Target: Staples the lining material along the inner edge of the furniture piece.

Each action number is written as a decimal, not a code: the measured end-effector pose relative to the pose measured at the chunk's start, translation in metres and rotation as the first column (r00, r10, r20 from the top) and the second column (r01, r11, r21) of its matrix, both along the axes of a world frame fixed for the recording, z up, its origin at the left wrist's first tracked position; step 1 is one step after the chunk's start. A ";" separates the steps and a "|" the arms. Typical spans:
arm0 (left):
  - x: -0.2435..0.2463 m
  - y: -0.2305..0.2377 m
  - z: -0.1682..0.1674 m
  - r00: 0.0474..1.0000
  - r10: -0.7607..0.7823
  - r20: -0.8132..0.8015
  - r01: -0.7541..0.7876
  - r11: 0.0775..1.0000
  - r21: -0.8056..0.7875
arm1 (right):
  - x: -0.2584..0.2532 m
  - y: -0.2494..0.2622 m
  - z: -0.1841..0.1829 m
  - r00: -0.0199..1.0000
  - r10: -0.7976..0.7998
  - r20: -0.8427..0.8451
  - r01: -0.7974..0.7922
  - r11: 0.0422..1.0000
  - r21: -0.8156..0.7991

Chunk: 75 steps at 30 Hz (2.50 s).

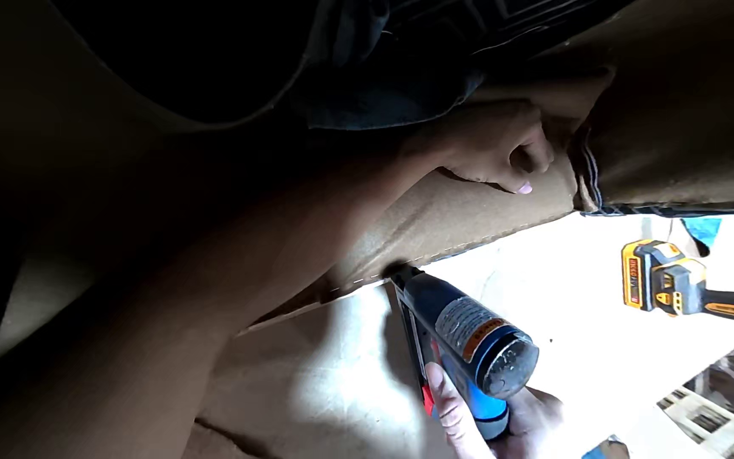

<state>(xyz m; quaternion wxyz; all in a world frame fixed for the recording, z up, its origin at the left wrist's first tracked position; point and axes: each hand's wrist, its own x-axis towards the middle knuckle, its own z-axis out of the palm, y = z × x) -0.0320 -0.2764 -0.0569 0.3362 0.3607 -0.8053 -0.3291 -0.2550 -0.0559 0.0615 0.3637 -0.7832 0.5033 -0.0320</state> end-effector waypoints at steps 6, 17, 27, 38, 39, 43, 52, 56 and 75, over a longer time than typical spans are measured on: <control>0.006 -0.002 0.003 0.999 0.030 -0.028 -0.029 0.999 0.021 | 0.004 0.008 0.000 1.000 -0.002 -0.012 0.002 1.000 0.001; 0.003 0.002 0.008 0.997 0.054 -0.054 -0.050 0.996 0.078 | 0.006 0.019 0.013 0.999 0.053 -0.006 -0.052 0.998 0.040; -0.023 0.014 -0.009 0.948 0.145 0.283 -0.109 0.985 -0.136 | -0.085 -0.062 0.018 0.974 -0.219 -0.064 0.210 0.969 -0.128; -0.025 0.013 -0.012 0.929 0.214 0.303 -0.173 0.972 -0.157 | -0.138 -0.175 -0.002 0.982 -0.191 -0.005 0.190 0.980 -0.062; -0.024 0.012 -0.013 0.931 0.214 0.295 -0.173 0.972 -0.158 | -0.140 -0.181 -0.002 0.982 -0.189 -0.002 0.188 0.979 -0.074; -0.023 0.013 -0.012 0.932 0.221 0.288 -0.183 0.971 -0.152 | -0.144 -0.195 -0.003 0.979 -0.202 0.017 0.202 0.977 -0.064; -0.021 0.014 -0.014 0.938 0.217 0.269 -0.174 0.969 -0.175 | -0.142 -0.202 -0.008 0.983 -0.183 -0.021 0.181 0.981 -0.066; -0.020 0.013 -0.016 0.935 0.218 0.278 -0.170 0.967 -0.187 | -0.139 -0.204 -0.008 0.981 -0.184 -0.058 0.181 0.982 -0.055; -0.021 0.014 -0.013 0.939 0.204 0.277 -0.163 0.973 -0.163 | -0.146 -0.199 -0.005 0.987 -0.161 -0.013 0.160 0.986 -0.052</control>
